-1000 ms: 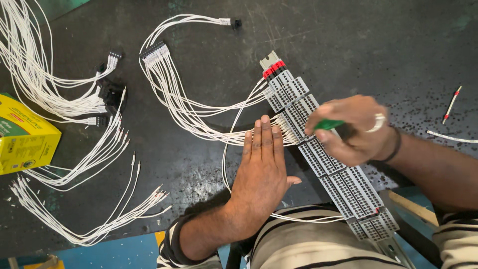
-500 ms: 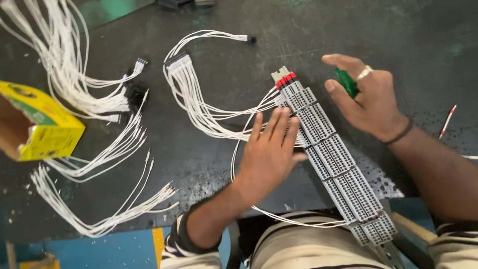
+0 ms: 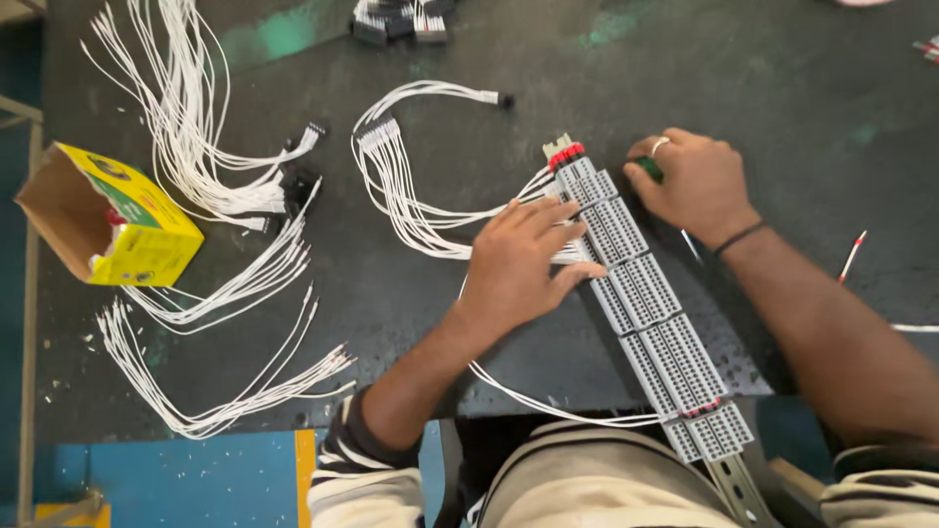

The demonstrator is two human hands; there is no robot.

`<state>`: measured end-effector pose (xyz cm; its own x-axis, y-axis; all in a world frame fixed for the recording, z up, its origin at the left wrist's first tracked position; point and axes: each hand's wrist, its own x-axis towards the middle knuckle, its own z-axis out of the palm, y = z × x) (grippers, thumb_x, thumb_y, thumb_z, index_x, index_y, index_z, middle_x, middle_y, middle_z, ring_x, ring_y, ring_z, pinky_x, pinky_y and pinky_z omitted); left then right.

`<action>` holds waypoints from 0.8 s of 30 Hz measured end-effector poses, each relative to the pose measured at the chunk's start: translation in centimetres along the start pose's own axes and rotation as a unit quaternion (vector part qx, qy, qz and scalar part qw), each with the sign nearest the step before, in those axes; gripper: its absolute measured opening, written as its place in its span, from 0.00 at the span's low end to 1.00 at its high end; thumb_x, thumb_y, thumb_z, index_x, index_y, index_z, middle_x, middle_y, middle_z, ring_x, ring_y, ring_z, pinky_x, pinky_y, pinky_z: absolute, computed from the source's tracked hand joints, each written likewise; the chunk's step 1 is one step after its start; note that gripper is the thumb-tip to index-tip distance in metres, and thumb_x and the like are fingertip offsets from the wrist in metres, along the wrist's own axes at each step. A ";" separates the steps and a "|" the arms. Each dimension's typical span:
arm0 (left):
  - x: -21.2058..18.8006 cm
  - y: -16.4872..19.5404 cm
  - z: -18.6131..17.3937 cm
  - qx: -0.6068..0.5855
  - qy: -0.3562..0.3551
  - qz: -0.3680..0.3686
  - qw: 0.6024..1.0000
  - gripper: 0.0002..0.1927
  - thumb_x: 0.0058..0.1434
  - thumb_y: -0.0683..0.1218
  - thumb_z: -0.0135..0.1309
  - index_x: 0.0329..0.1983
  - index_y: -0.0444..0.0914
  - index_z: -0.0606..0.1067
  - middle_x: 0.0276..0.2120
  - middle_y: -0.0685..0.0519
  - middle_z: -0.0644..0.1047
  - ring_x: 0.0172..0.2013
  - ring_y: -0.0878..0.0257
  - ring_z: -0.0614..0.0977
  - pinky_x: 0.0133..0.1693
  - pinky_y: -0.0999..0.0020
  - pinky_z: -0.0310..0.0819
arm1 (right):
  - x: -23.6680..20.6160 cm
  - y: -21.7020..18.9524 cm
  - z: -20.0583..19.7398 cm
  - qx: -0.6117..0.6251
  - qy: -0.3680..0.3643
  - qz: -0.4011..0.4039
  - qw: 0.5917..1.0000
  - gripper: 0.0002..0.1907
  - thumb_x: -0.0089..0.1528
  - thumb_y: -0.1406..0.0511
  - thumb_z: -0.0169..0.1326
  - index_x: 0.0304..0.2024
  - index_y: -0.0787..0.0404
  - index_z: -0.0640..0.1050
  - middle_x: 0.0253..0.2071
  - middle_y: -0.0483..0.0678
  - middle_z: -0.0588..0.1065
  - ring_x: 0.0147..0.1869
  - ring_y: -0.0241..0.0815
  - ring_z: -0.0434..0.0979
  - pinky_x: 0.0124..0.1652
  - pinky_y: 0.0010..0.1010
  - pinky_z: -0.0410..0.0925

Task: The person assembles a wire harness on a workbench, inserting stripped white wire ends one at a time into terminal blocks mounted on a DIN rail and pressing them into place. They use a green-handled screwdriver to work on the terminals, gather and align bundles of wires, and attach a connector block to the wired assembly.

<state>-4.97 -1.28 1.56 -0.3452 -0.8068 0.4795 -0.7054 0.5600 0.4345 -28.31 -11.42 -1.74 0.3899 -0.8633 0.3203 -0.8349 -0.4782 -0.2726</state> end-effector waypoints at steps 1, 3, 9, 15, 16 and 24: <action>0.9 -0.3 -0.7 -0.042 0.005 0.004 0.999 0.24 0.56 0.60 0.64 0.46 0.40 0.80 0.51 0.49 0.81 0.54 0.52 0.81 0.55 0.56 0.75 | 0.2 -0.2 0.0 0.002 -0.002 0.011 1.000 0.10 0.62 0.56 0.63 0.43 0.52 0.84 0.36 0.47 0.78 0.38 0.54 0.81 0.38 0.45 0.73; 4.0 -1.9 -1.9 -0.024 0.024 -0.017 0.999 0.22 0.59 0.59 0.64 0.46 0.39 0.81 0.47 0.48 0.82 0.50 0.51 0.81 0.52 0.57 0.76 | 0.7 -0.7 0.0 0.007 -0.010 0.029 1.000 0.11 0.61 0.56 0.64 0.40 0.52 0.84 0.35 0.47 0.77 0.36 0.54 0.80 0.37 0.46 0.73; 16.4 -11.9 -4.0 0.171 0.081 -0.061 0.980 0.11 0.58 0.50 0.65 0.40 0.41 0.83 0.37 0.47 0.81 0.42 0.49 0.82 0.43 0.53 0.75 | 2.2 -1.4 -0.7 0.035 -0.022 0.046 0.998 0.12 0.58 0.53 0.65 0.32 0.52 0.82 0.33 0.45 0.78 0.34 0.52 0.80 0.34 0.45 0.72; 22.0 -16.9 -2.7 0.371 -0.027 -0.108 0.922 0.11 0.49 0.49 0.66 0.33 0.39 0.83 0.37 0.46 0.81 0.43 0.49 0.82 0.41 0.52 0.77 | 2.6 -0.7 -0.4 0.052 -0.027 0.053 0.997 0.17 0.55 0.49 0.65 0.31 0.53 0.81 0.32 0.45 0.78 0.32 0.52 0.80 0.32 0.44 0.73; 22.4 -17.3 -2.2 0.380 -0.017 -0.114 0.918 0.08 0.54 0.47 0.64 0.34 0.40 0.83 0.38 0.46 0.81 0.44 0.50 0.82 0.42 0.53 0.78 | 2.5 -0.5 -0.3 0.055 -0.030 0.053 0.997 0.17 0.55 0.49 0.65 0.31 0.53 0.80 0.32 0.45 0.78 0.32 0.52 0.80 0.32 0.44 0.73; 26.0 -16.5 -4.1 0.444 0.068 -0.084 0.890 0.08 0.54 0.41 0.54 0.36 0.36 0.81 0.39 0.46 0.79 0.42 0.49 0.82 0.35 0.56 0.80 | 2.7 -0.2 -0.6 0.060 -0.045 0.075 0.994 0.19 0.56 0.48 0.63 0.31 0.54 0.79 0.32 0.45 0.78 0.32 0.53 0.81 0.32 0.45 0.72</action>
<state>0.20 -30.67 9.97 -0.1528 -0.8011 0.5787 -0.9719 0.0158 -0.2348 -27.35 -13.58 -0.33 0.3026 -0.9344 0.1879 -0.8356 -0.3549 -0.4194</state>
